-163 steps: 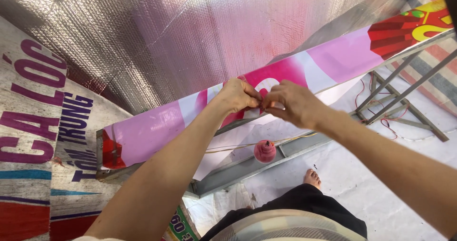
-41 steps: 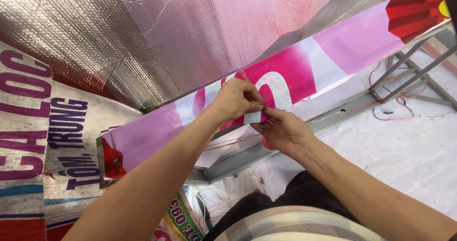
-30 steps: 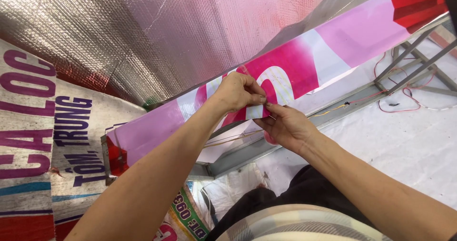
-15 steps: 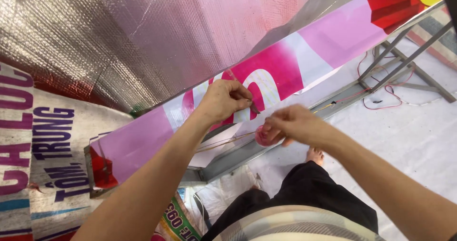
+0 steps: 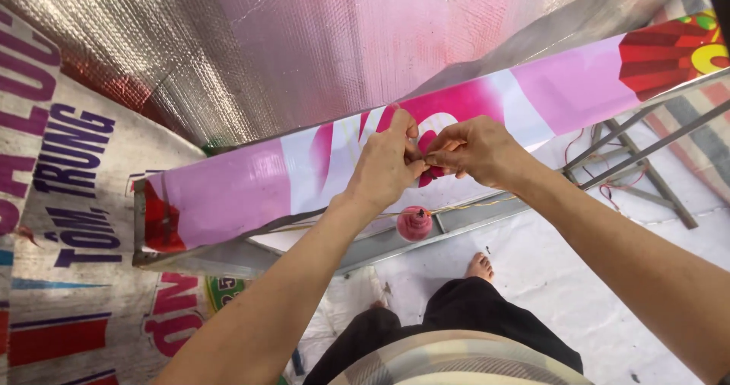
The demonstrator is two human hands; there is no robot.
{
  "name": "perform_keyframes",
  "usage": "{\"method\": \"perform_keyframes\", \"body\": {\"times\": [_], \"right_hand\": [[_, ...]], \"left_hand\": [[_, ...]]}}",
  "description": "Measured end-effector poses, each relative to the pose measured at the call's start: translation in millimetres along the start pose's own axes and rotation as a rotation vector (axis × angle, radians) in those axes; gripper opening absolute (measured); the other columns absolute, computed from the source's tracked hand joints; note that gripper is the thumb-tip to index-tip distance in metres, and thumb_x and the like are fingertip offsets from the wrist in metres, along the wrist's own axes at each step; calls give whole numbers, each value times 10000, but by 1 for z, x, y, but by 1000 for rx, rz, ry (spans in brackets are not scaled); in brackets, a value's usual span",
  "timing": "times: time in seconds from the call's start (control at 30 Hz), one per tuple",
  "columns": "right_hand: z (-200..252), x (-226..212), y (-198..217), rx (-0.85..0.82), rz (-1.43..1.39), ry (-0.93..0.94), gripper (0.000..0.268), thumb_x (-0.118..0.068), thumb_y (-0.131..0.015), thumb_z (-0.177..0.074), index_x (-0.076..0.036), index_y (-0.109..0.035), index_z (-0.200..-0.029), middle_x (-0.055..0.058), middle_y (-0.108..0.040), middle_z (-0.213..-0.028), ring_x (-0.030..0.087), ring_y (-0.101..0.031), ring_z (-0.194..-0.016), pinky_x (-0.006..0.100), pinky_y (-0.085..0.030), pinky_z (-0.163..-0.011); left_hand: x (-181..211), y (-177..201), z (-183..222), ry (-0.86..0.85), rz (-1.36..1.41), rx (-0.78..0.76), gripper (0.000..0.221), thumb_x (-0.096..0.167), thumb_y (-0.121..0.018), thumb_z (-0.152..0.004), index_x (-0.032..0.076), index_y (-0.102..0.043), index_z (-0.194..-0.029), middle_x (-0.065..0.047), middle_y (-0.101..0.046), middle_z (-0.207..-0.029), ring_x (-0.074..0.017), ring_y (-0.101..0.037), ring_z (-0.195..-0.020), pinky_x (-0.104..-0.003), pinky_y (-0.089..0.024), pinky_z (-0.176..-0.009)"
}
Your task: Applying a printed vinyl wrap to a metal frame by smoothing and folding the edges with hands.
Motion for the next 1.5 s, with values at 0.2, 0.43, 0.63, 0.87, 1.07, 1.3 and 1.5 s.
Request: {"method": "perform_keyframes", "body": {"times": [0.2,0.43,0.63,0.87,1.07,1.3,1.5], "right_hand": [[5,-33,1,-120,113,82,267,19,-734,-866,-43,-780,-1122,162,-787,-927,230,-762,-824,321,-659,-728],[7,-28,-2,-31,365,244,162,-87,-754,-891,-89,-771,-1052,99,-807,-902,251,-787,-862,377,-649,-759],[11,-34,-2,-69,378,263,184,-28,-742,-888,-68,-775,-1064,126,-807,-941,286,-784,-908,384,-644,-812],[16,-38,-10,-41,433,265,133,-83,-723,-927,-94,-770,-1051,95,-811,-962,273,-778,-937,392,-632,-823],[14,-39,-10,-37,469,278,120,-114,-728,-923,-90,-766,-1034,101,-809,-957,278,-778,-936,399,-630,-812],[2,-36,-6,-79,519,243,133,-111,-713,-926,-89,-776,-1041,103,-811,-943,288,-782,-918,410,-615,-831],[-14,-35,1,-168,609,286,117,-152,-716,-917,-150,-782,-1014,56,-815,-902,254,-790,-888,401,-615,-814]], "left_hand": [[-7,0,2,-25,-29,74,408,51,-793,-802,118,-490,-1067,-98,-788,-831,-303,-768,-833,-394,-598,-757],[-20,-12,-2,-36,-108,142,345,69,-817,-792,135,-536,-980,-54,-766,-793,-297,-754,-832,-407,-600,-721],[-21,-13,-2,41,-54,167,323,82,-820,-795,123,-551,-970,-87,-766,-824,-333,-742,-899,-426,-594,-772],[-31,-13,-11,143,-3,145,254,80,-743,-814,137,-568,-988,-102,-757,-853,-330,-742,-929,-430,-596,-789],[-11,-11,8,195,65,87,339,139,-639,-817,104,-529,-1135,-159,-753,-953,-370,-727,-1025,-469,-573,-894],[14,-14,32,101,-161,70,799,229,-864,-672,79,-408,-1311,-178,-718,-1120,-418,-604,-1175,-518,-489,-997],[-4,-34,28,-37,-291,320,501,124,-785,-798,111,-448,-1167,-147,-708,-977,-344,-636,-1027,-468,-494,-894]]}}
Point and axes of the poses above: each hand's wrist, its own z-axis away from the middle knuckle, its own y-axis out of the back of the hand, x = y × z, the point moved 2 cm from there along -z, towards the middle knuckle
